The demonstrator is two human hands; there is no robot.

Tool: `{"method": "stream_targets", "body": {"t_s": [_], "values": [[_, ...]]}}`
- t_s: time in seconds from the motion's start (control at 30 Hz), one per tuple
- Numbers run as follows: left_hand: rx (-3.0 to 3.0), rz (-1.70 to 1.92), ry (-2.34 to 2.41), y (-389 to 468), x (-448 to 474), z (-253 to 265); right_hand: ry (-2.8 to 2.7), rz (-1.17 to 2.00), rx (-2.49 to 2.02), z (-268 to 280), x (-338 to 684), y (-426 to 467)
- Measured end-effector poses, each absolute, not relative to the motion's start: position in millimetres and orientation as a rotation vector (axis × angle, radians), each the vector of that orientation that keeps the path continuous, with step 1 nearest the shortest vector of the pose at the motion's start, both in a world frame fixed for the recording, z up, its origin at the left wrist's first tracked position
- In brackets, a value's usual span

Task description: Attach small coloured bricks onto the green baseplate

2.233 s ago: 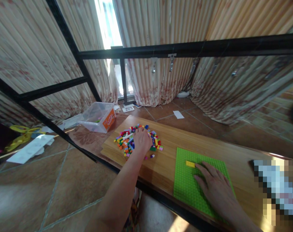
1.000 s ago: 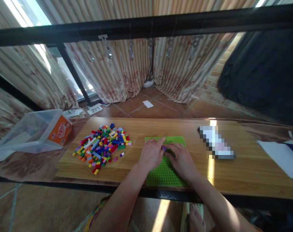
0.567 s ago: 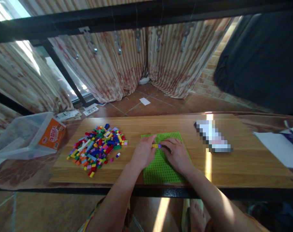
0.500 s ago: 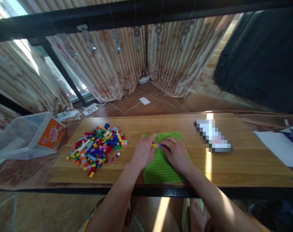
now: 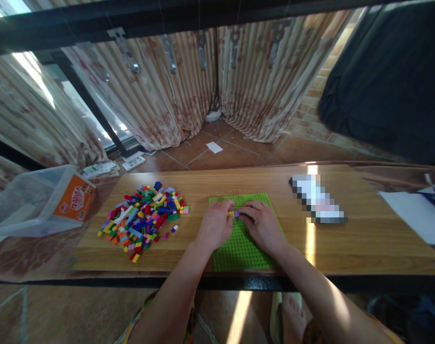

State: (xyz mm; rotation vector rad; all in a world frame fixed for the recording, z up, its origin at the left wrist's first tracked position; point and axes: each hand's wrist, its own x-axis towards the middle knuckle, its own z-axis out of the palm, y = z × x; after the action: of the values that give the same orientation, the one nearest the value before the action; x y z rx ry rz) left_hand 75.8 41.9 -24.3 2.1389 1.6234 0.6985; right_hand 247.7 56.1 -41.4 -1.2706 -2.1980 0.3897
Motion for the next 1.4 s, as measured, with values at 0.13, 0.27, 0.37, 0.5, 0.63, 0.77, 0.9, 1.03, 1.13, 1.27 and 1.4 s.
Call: {"method": "stream_targets", "body": {"t_s": [0.13,0.27,0.37,0.5,0.63,0.77,0.9,1.03,1.13,1.27,1.4], "values": [[2.186,0.726,1.653,40,78,-26,-2.182,0.419,-1.288,-40,247,56],[2.281,0.71,1.658,37,81,-27,-2.166,0.44,-1.287,-39,247,58],[2.333,0.674,1.654,34,83,-27,-2.16,0.429,-1.289,-40,247,59],[2.416,0.553,1.719,27,87,-22,-2.152,0.41,-1.294,-42,246,60],[2.486,0.397,1.838,19,96,-18,-2.147,0.435,-1.294,-43,246,62],[2.506,0.279,1.914,14,106,-17,-2.13,0.461,-1.293,-42,245,63],[2.535,0.205,1.931,10,112,-17,-2.131,0.468,-1.303,-41,244,62],[2.584,0.132,1.96,8,117,-17,-2.132,0.483,-1.326,-38,243,61],[2.606,0.1,1.966,8,119,-17,-2.129,0.515,-1.34,-37,243,62],[2.592,0.114,1.958,11,118,-15,-2.13,0.578,-1.376,-35,243,67],[2.561,0.1,1.935,14,115,-10,-2.135,0.607,-1.428,-34,242,69]]}}
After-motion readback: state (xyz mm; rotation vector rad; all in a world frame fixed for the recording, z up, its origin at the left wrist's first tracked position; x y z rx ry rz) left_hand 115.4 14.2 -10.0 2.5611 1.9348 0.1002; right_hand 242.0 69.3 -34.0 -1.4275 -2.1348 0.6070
